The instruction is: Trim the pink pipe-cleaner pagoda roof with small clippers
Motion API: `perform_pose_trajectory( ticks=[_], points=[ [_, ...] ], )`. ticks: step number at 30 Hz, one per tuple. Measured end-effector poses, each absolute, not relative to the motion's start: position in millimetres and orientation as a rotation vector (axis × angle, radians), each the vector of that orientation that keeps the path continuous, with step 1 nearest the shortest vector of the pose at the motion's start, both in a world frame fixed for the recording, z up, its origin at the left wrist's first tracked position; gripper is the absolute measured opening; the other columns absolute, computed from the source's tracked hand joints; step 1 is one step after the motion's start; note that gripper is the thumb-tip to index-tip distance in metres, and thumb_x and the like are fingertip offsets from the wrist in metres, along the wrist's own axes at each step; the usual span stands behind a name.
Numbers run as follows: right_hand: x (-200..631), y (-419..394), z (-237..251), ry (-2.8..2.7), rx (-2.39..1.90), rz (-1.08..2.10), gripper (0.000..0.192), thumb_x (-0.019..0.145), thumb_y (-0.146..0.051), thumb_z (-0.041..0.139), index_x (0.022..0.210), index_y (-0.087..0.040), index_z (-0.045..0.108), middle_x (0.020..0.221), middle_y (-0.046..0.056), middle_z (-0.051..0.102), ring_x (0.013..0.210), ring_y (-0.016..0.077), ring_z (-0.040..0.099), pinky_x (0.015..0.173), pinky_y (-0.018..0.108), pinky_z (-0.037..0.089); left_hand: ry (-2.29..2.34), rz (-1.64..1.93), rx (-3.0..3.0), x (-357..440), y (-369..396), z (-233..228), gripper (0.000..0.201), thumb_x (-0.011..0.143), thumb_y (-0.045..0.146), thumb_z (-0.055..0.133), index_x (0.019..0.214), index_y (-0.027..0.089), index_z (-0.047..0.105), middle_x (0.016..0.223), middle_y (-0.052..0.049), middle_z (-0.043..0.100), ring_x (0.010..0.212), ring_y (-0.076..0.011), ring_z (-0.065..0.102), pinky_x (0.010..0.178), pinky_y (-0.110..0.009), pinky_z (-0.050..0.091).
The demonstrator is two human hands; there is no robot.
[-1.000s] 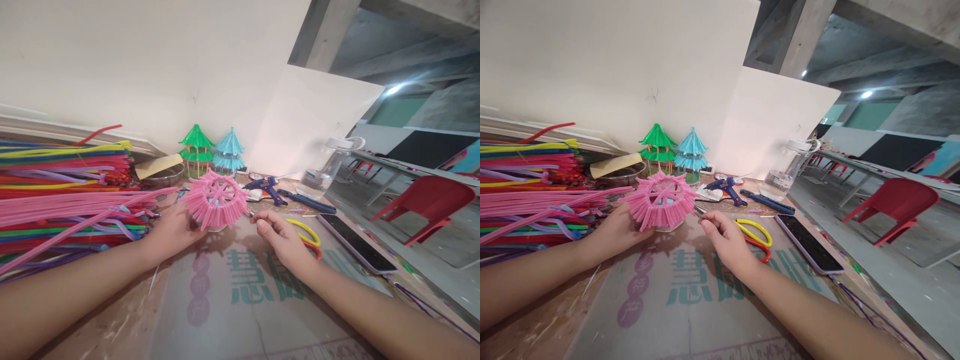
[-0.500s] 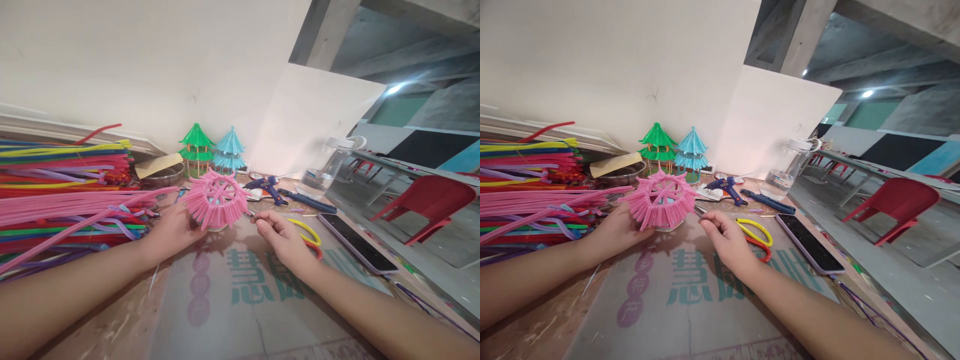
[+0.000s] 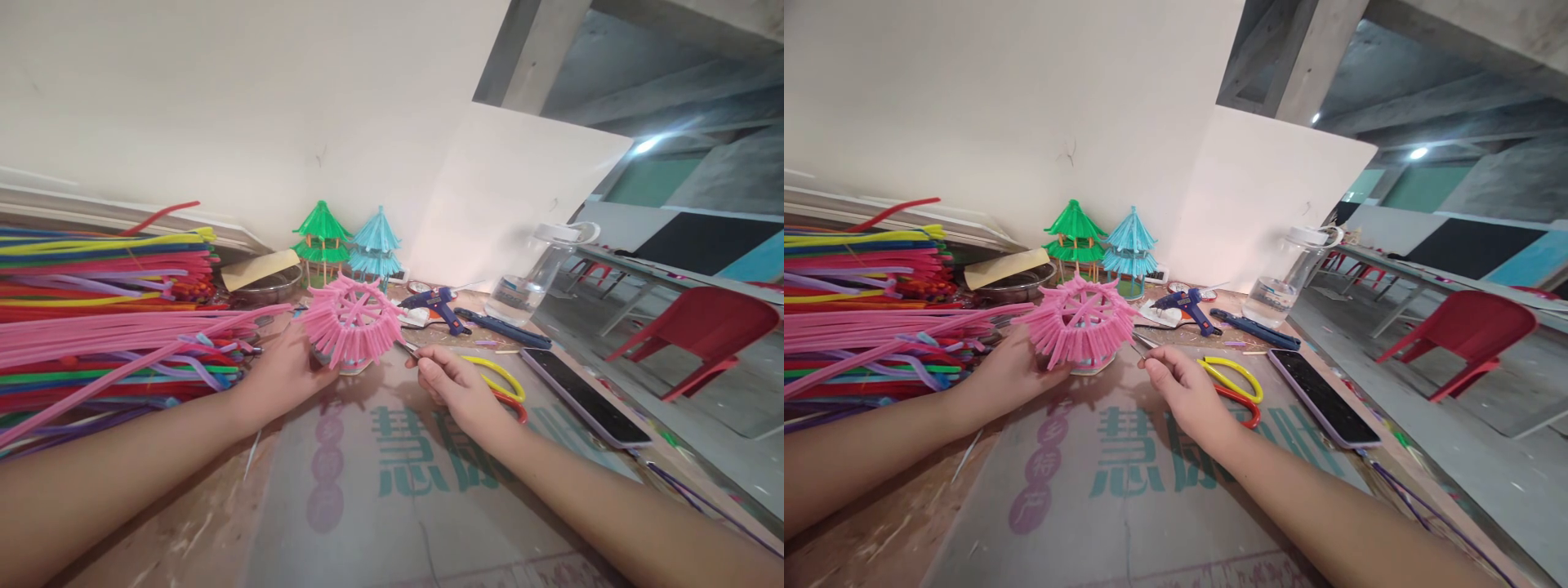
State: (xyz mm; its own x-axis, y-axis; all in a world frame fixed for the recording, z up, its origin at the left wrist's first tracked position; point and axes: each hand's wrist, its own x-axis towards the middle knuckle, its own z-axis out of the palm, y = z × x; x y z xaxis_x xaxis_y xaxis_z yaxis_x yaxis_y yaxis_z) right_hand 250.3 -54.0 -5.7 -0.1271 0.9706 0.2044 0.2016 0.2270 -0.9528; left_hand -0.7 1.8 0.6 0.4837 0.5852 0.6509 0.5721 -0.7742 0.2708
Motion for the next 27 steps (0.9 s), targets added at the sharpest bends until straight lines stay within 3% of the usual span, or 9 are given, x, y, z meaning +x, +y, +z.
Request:
perform_pose_trajectory(
  ticks=[6,13,27],
  points=[
    [250.4,-55.1,-4.9,-1.558,-1.134,1.010,0.051,0.080,-0.070,0.061,0.087,-0.019,0.059,0.057,-0.008,0.032,0.050,0.0105,0.024,0.046,0.027,0.016,1.023,1.151,2.698,-1.1,0.3,2.2,0.037,0.083,0.019,0.062,0.120,0.021,0.061,0.126,-0.010,0.067,0.121,-0.0301,0.061,0.104,-0.046,0.050],
    [251.5,-53.5,-5.6,-1.543,-1.124,1.023,0.053,0.078,-0.071,0.063,0.085,-0.019,0.059,0.056,-0.008,0.033,0.050,0.0098,0.024,0.046,0.026,0.016,0.997,1.167,2.711,-2.4,2.9,-1.6,0.034,0.088,0.028,0.058,0.120,0.020,0.062,0.126,-0.011,0.067,0.123,-0.0316,0.060,0.105,-0.048,0.049],
    [248.4,-55.4,0.9,-1.523,-1.154,0.971,0.046,0.075,-0.065,0.067,0.080,-0.021,0.057,0.055,-0.008,0.036,0.049,0.0101,0.027,0.046,0.026,0.018,1.025,1.152,2.690,-1.7,2.0,-1.0,0.036,0.086,0.025,0.059,0.121,0.018,0.061,0.125,-0.013,0.067,0.121,-0.0327,0.060,0.103,-0.050,0.049]
  ],
)
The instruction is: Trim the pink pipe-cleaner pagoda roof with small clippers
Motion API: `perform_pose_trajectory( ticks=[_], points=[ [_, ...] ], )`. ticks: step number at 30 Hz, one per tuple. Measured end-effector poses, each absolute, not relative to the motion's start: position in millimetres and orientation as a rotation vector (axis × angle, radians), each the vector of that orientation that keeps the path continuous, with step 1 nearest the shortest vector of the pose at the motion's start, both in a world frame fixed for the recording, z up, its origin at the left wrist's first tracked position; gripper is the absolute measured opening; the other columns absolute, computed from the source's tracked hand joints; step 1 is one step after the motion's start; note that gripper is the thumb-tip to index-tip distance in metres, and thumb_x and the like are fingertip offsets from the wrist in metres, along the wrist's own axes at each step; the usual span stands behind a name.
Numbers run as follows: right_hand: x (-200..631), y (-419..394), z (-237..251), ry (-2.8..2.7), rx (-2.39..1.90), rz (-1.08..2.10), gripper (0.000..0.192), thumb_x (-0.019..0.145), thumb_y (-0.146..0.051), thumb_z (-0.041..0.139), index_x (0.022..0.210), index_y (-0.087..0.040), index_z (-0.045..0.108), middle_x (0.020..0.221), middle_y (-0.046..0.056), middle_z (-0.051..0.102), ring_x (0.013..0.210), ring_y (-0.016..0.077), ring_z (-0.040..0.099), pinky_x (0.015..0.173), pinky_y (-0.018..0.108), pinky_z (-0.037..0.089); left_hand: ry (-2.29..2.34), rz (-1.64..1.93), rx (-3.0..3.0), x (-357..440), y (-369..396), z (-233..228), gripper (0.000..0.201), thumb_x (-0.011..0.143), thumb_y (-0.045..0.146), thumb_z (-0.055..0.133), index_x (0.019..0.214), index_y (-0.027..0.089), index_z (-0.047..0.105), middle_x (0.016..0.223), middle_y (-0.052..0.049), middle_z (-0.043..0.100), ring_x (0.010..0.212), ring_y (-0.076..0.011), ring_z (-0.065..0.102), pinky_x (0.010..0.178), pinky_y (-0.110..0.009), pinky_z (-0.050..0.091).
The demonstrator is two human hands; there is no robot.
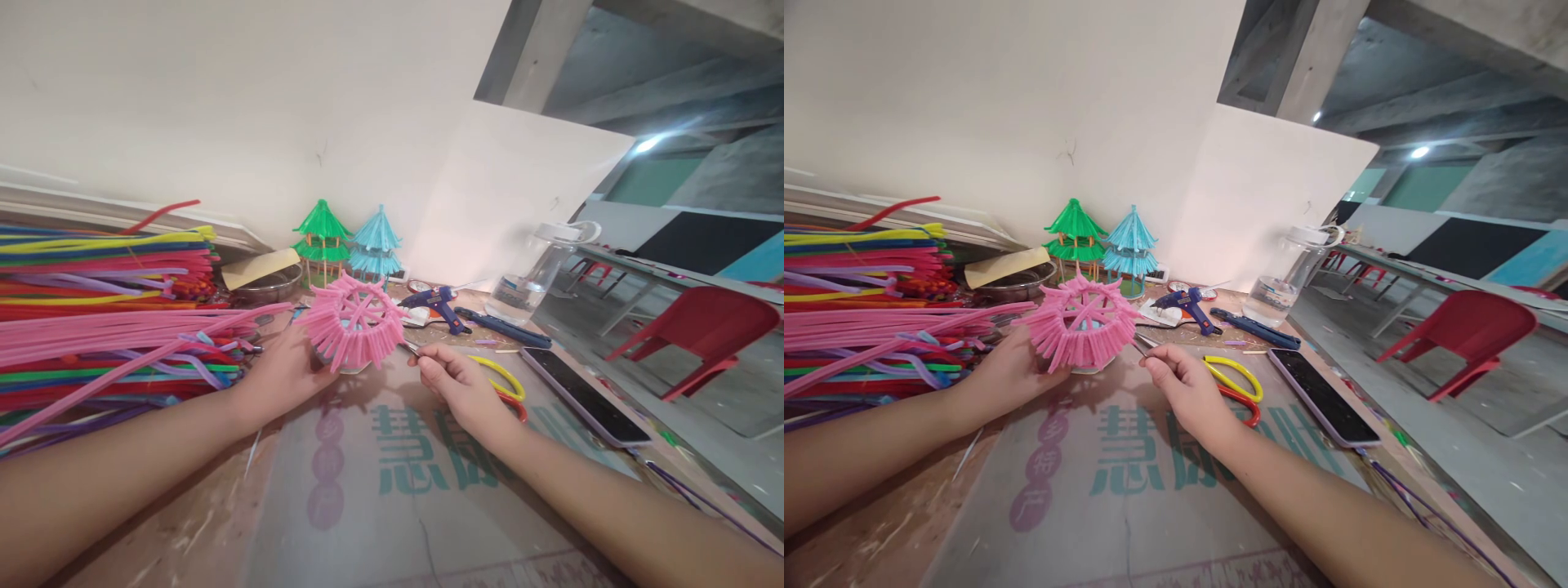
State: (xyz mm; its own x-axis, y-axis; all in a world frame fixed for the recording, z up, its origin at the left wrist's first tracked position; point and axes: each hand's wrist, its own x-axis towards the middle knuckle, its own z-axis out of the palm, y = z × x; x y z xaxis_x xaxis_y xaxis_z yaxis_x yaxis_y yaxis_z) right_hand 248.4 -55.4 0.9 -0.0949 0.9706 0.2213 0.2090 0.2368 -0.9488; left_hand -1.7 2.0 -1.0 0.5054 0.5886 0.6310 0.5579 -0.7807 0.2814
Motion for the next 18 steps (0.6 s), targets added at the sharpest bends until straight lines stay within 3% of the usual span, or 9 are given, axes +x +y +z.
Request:
perform_pose_trajectory(
  ticks=[18],
  points=[
    [247.7,-56.2,1.9,-1.536,-1.145,0.986,0.045,0.076,-0.064,0.067,0.080,-0.021,0.056,0.055,-0.008,0.034,0.049,0.0102,0.026,0.046,0.026,0.018,1.027,1.136,2.699,-1.9,1.3,0.7,0.036,0.087,0.027,0.059,0.122,0.017,0.062,0.123,-0.013,0.068,0.118,-0.0327,0.062,0.101,-0.050,0.051]
  ],
)
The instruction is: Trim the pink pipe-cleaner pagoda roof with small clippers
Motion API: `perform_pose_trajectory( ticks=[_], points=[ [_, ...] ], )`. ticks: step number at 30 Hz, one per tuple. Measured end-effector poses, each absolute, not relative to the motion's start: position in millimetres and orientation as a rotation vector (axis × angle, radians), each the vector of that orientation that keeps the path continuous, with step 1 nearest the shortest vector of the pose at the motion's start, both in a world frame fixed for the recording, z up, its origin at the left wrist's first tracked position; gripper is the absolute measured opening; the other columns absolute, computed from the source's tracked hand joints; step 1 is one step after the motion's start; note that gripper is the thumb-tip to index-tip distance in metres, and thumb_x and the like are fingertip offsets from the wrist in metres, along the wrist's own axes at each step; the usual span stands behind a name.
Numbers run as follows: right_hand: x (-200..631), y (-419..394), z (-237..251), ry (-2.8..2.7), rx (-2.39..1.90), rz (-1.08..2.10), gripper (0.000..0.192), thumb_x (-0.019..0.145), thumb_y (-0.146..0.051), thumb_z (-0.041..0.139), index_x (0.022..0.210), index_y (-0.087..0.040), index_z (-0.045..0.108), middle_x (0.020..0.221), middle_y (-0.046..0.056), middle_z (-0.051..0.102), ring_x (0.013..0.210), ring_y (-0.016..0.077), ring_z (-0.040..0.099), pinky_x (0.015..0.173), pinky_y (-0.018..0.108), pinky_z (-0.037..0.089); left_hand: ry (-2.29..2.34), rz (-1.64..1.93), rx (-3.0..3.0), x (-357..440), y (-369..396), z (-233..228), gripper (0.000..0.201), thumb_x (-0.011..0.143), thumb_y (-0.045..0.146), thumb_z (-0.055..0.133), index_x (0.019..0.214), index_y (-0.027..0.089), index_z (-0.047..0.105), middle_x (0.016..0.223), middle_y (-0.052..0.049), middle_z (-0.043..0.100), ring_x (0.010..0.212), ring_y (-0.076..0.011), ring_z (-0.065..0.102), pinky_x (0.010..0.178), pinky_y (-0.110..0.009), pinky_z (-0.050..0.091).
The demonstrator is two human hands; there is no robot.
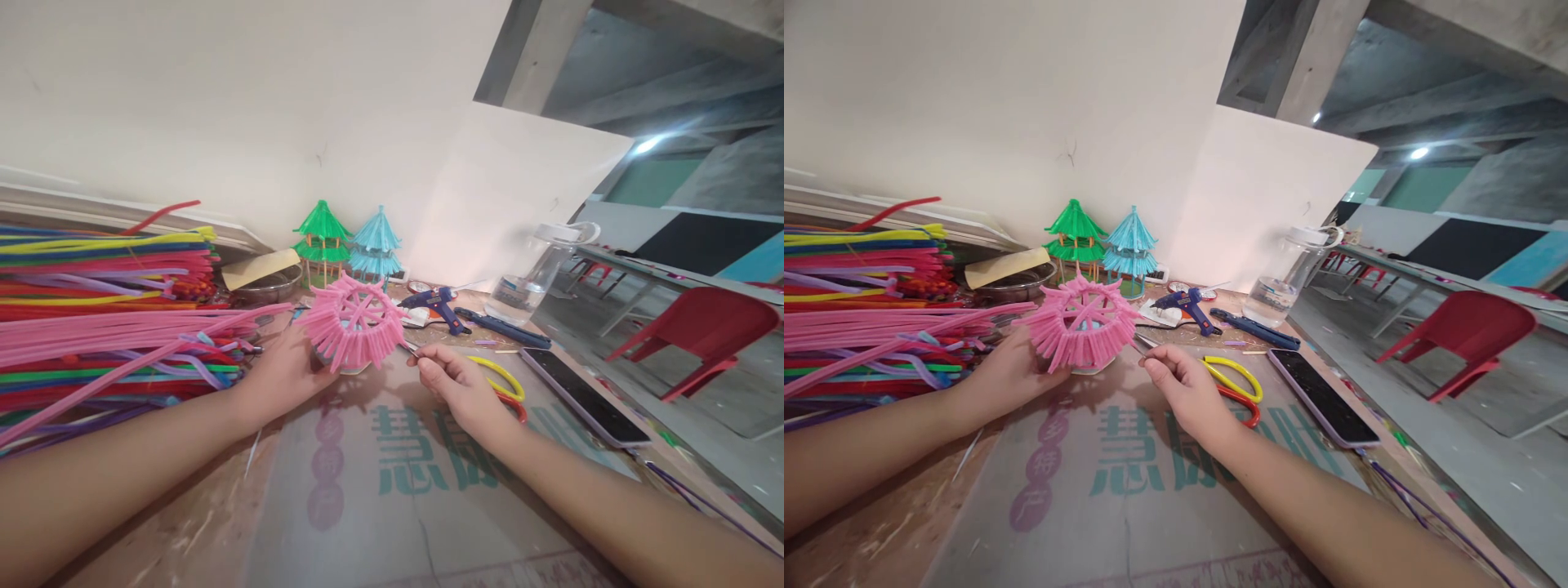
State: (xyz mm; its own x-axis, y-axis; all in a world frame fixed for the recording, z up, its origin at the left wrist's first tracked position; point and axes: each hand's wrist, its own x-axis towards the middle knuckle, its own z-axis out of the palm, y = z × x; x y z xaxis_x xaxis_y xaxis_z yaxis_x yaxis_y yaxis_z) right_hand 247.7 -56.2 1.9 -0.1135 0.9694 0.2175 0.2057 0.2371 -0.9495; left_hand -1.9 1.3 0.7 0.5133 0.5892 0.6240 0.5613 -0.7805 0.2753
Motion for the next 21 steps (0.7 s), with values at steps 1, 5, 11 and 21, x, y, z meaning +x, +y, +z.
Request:
perform_pose_trajectory(
  ticks=[1,5,11,21],
  points=[
    [247.7,-55.9,1.5,-1.533,-1.143,0.986,0.045,0.076,-0.064,0.067,0.080,-0.021,0.056,0.055,-0.008,0.034,0.050,0.0103,0.026,0.046,0.026,0.018,1.032,1.129,2.701,-1.8,1.2,0.8,0.035,0.087,0.027,0.059,0.120,0.017,0.062,0.123,-0.013,0.069,0.117,-0.0327,0.062,0.100,-0.050,0.052],
    [248.4,-55.2,1.1,-1.528,-1.142,0.979,0.046,0.075,-0.065,0.068,0.080,-0.021,0.057,0.055,-0.008,0.035,0.050,0.0105,0.029,0.046,0.026,0.018,1.032,1.128,2.715,-1.7,1.6,-0.1,0.032,0.087,0.027,0.058,0.116,0.017,0.064,0.121,-0.013,0.069,0.117,-0.0330,0.062,0.101,-0.050,0.051],
    [247.7,-56.5,4.1,-1.529,-1.159,0.948,0.046,0.074,-0.066,0.068,0.079,-0.021,0.057,0.055,-0.008,0.036,0.048,0.0095,0.027,0.044,0.025,0.019,0.995,1.150,2.712,-1.8,1.7,-0.3,0.032,0.087,0.025,0.057,0.118,0.018,0.062,0.124,-0.012,0.068,0.120,-0.0319,0.061,0.103,-0.049,0.050],
    [247.6,-56.4,3.8,-1.517,-1.135,0.986,0.046,0.075,-0.065,0.068,0.081,-0.021,0.057,0.054,-0.009,0.033,0.049,0.0099,0.026,0.045,0.025,0.018,0.997,1.153,2.711,-1.9,1.3,0.6,0.033,0.085,0.024,0.060,0.117,0.018,0.063,0.122,-0.014,0.068,0.116,-0.0343,0.063,0.102,-0.053,0.051]
  ],
)
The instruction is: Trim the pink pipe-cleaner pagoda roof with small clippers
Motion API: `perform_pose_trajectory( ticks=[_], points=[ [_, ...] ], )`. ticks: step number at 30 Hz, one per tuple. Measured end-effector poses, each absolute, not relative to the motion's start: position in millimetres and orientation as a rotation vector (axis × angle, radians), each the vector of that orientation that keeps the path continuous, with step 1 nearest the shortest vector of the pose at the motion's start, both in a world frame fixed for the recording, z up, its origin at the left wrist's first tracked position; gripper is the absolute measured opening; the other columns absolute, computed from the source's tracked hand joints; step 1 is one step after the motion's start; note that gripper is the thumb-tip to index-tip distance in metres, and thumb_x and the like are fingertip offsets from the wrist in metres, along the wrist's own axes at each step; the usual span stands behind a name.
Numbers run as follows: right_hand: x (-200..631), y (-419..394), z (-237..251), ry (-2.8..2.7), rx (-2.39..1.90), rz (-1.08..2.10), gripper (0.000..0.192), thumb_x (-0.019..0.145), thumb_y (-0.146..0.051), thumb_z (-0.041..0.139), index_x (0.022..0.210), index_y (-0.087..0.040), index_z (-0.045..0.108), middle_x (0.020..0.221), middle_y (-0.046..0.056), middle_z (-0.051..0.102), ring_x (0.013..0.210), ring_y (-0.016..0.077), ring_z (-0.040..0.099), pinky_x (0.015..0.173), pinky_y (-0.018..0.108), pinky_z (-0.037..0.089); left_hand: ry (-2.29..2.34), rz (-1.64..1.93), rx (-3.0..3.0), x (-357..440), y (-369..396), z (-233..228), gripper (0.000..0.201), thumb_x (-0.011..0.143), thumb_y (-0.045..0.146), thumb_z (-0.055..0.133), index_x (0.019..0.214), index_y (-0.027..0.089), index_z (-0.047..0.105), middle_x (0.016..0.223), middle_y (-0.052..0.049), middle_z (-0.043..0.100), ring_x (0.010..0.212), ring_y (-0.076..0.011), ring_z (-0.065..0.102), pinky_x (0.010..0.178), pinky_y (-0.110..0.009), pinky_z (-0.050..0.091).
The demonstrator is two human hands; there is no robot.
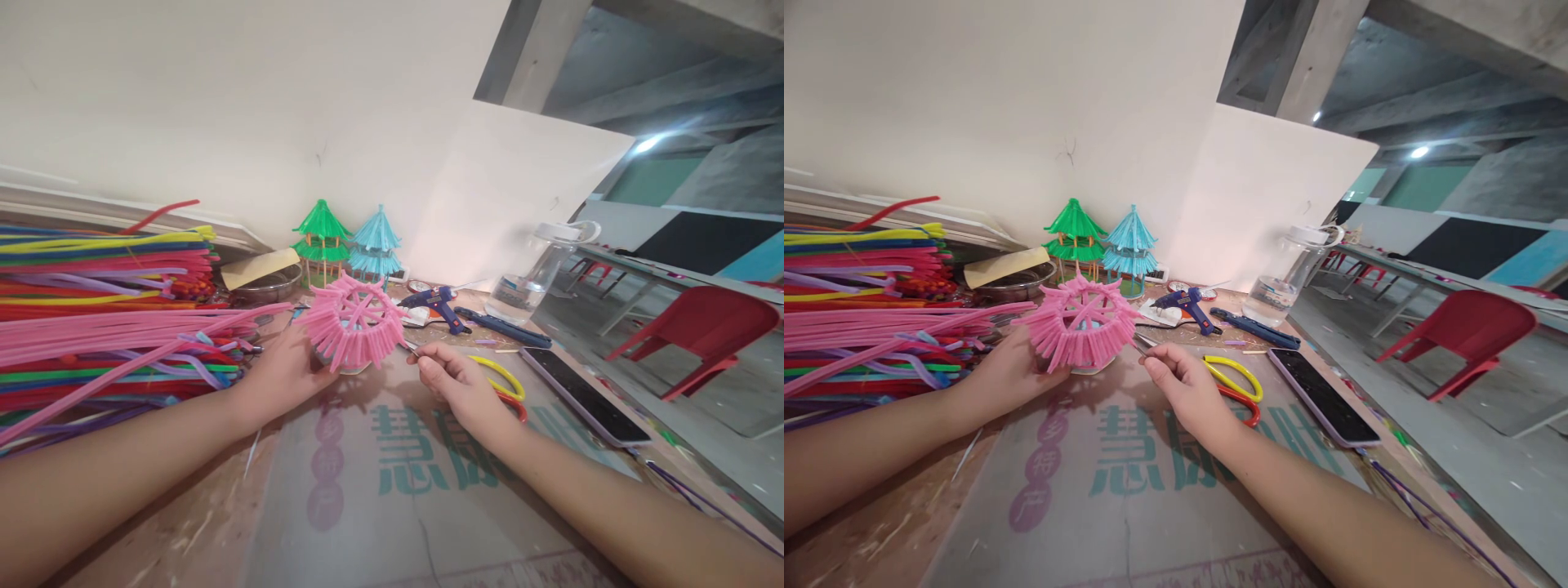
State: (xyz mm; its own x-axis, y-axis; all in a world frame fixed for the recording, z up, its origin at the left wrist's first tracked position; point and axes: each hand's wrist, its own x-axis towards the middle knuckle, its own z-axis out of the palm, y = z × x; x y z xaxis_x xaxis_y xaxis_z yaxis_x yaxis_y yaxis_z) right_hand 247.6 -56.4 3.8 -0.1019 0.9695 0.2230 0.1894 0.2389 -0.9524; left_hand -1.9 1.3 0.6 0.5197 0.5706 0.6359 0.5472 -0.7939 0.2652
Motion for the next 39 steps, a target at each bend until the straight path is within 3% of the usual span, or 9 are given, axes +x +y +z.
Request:
perform_pose_trajectory(
  ticks=[26,39],
  points=[
    [247.7,-56.7,3.8,-1.544,-1.138,0.972,0.042,0.077,-0.062,0.067,0.082,-0.022,0.056,0.053,-0.009,0.033,0.048,0.0101,0.025,0.044,0.025,0.019,1.039,1.136,2.694,-1.2,1.0,0.3,0.030,0.083,0.024,0.058,0.113,0.020,0.064,0.121,-0.011,0.069,0.117,-0.0323,0.063,0.101,-0.048,0.052],
    [247.2,-56.8,4.5,-1.578,-1.157,0.909,0.040,0.077,-0.061,0.065,0.082,-0.022,0.057,0.060,-0.006,0.039,0.052,0.0121,0.032,0.049,0.027,0.023,1.021,1.101,2.651,-0.9,-2.5,4.1,0.029,0.086,0.027,0.058,0.113,0.019,0.065,0.120,-0.013,0.069,0.118,-0.0352,0.062,0.103,-0.054,0.050]
  ],
)
